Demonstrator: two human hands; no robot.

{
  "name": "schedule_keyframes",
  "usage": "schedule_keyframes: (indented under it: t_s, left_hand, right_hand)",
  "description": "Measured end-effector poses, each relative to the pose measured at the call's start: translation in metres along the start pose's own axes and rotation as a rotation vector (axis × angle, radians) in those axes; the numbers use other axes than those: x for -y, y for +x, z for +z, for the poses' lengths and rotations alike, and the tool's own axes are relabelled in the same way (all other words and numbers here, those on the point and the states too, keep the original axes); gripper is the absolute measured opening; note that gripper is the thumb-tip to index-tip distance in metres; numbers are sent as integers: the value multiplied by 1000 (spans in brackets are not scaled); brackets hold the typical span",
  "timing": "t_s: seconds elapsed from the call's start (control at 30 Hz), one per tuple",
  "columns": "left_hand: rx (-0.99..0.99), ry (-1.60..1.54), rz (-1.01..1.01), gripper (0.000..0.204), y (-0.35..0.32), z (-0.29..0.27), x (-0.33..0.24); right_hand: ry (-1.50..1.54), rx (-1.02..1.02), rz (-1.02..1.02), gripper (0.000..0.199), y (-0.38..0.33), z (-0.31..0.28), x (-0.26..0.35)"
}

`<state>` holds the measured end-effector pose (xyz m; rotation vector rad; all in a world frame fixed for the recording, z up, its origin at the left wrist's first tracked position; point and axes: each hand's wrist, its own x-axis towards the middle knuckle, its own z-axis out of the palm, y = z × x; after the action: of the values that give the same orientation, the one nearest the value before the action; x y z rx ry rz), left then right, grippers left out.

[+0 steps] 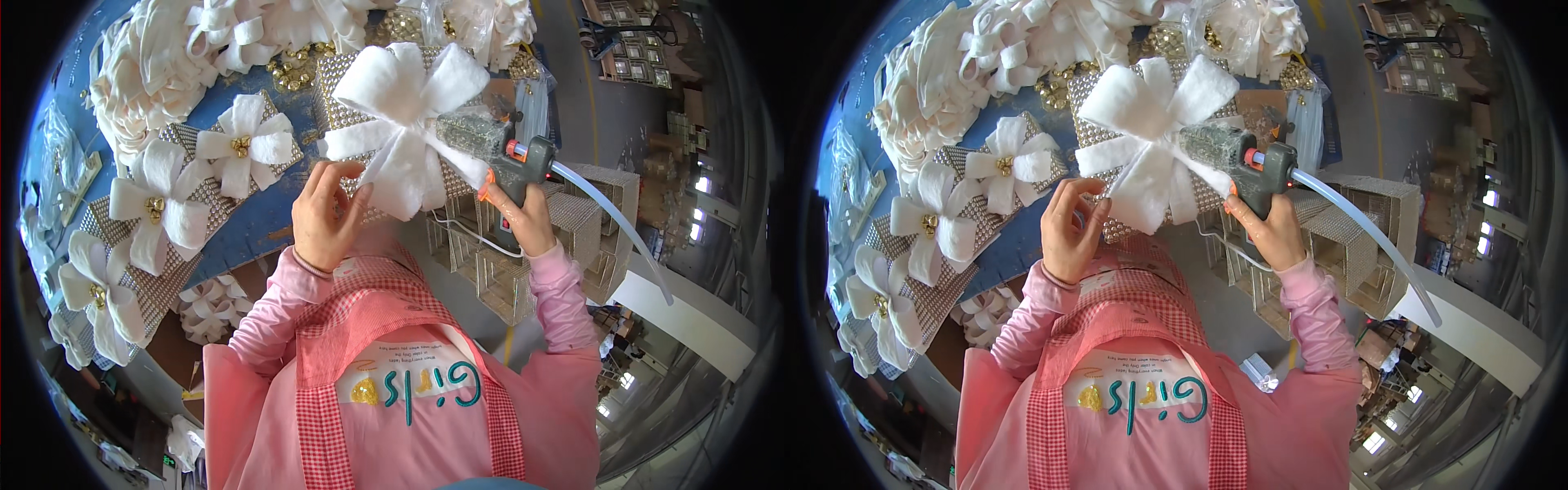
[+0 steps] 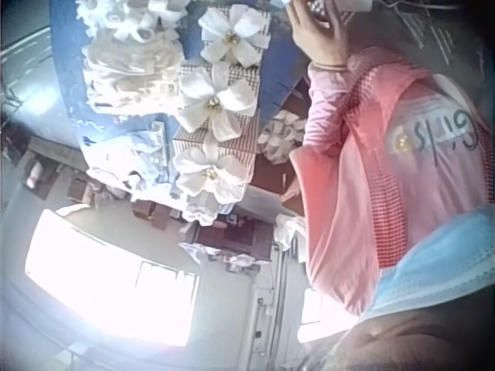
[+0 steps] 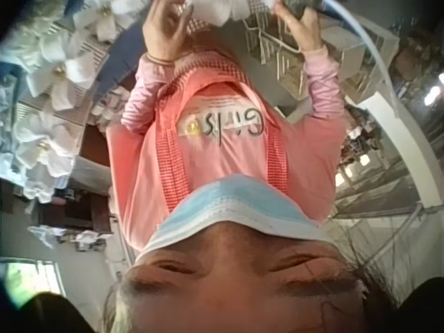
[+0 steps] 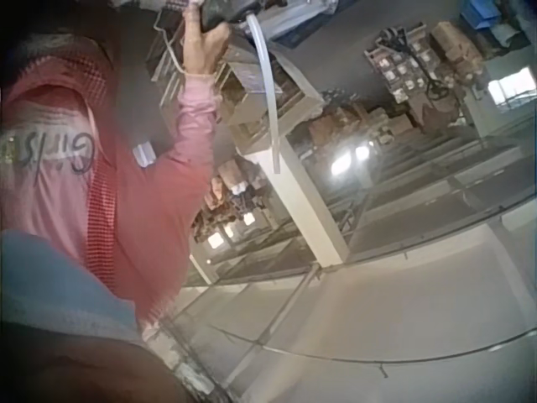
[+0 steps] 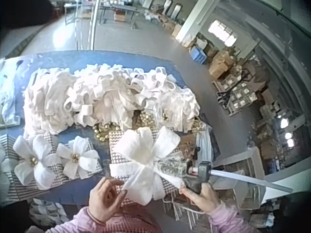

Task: Assembling and decorating gift boxes with bows and ribbons using a hot glue gun.

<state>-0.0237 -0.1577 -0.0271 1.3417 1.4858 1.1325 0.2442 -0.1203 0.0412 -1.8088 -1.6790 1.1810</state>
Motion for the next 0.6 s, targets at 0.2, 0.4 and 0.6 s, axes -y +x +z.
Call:
schedule_keyframes:
  t_s: [0.2, 0.4, 0.6]
  left_hand:
    - [73, -7, -36, 19, -6, 8, 9]
    - [74, 2, -22, 21, -5, 12, 9]
    - [90, -4, -26, 22, -5, 12, 15]
  right_hand:
    - [-10, 1, -2, 24, -1, 3, 2]
    - [53, 58, 78, 22, -8, 4, 4]
    - [76, -2, 50, 24, -4, 4, 4]
